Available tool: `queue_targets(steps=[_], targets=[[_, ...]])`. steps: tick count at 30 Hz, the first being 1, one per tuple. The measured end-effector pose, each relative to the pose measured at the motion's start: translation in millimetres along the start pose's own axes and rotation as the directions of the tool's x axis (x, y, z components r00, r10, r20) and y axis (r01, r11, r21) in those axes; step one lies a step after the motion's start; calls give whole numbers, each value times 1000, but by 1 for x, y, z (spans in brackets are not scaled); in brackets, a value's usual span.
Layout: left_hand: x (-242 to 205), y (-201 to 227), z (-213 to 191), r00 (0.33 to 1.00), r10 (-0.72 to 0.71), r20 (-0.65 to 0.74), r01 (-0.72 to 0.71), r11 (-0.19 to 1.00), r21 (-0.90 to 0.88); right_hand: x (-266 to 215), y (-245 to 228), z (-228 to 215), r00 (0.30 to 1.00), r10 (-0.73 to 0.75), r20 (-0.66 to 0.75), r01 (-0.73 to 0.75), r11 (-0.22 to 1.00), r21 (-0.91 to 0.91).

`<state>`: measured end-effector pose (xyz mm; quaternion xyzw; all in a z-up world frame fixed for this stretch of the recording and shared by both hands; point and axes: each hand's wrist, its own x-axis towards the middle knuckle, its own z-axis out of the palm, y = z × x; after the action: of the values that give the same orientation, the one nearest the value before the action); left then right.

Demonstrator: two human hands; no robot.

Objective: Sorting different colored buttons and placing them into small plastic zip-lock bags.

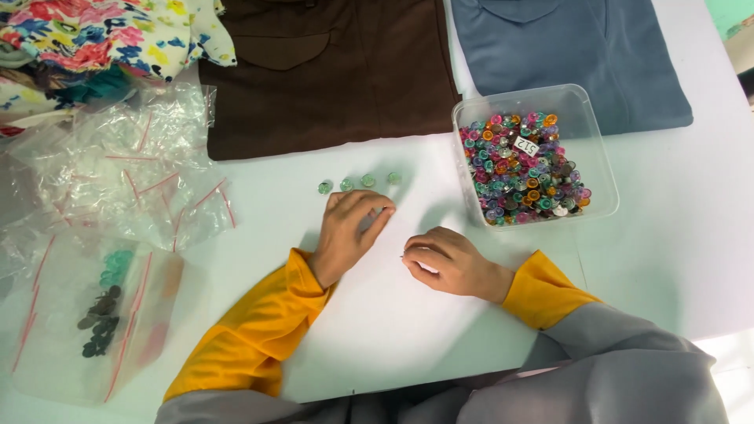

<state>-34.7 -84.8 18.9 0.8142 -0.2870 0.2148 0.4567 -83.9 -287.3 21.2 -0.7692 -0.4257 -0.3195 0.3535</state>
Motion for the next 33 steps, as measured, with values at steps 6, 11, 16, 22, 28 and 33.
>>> queue_targets(steps=[6,11,16,22,28,33], targets=[[-15,-22,-19,976,-205,81,199,977,74,26,22,28,950,311,40,-311,950,-5],[-16,-23,-15,973,-208,96,189,966,175,18,40,30,931,361,43,-348,920,-182],[-16,-25,-15,979,-184,90,160,961,226,9,48,23,942,329,64,-292,899,-327],[-16,-26,-15,973,-220,73,200,956,214,11,48,21,931,360,63,-324,893,-312],[-20,-26,-11,987,-158,21,142,933,330,9,50,19,930,363,54,-325,883,-339],[-24,-33,-10,993,-113,18,91,874,477,12,46,22,926,374,43,-350,897,-270]])
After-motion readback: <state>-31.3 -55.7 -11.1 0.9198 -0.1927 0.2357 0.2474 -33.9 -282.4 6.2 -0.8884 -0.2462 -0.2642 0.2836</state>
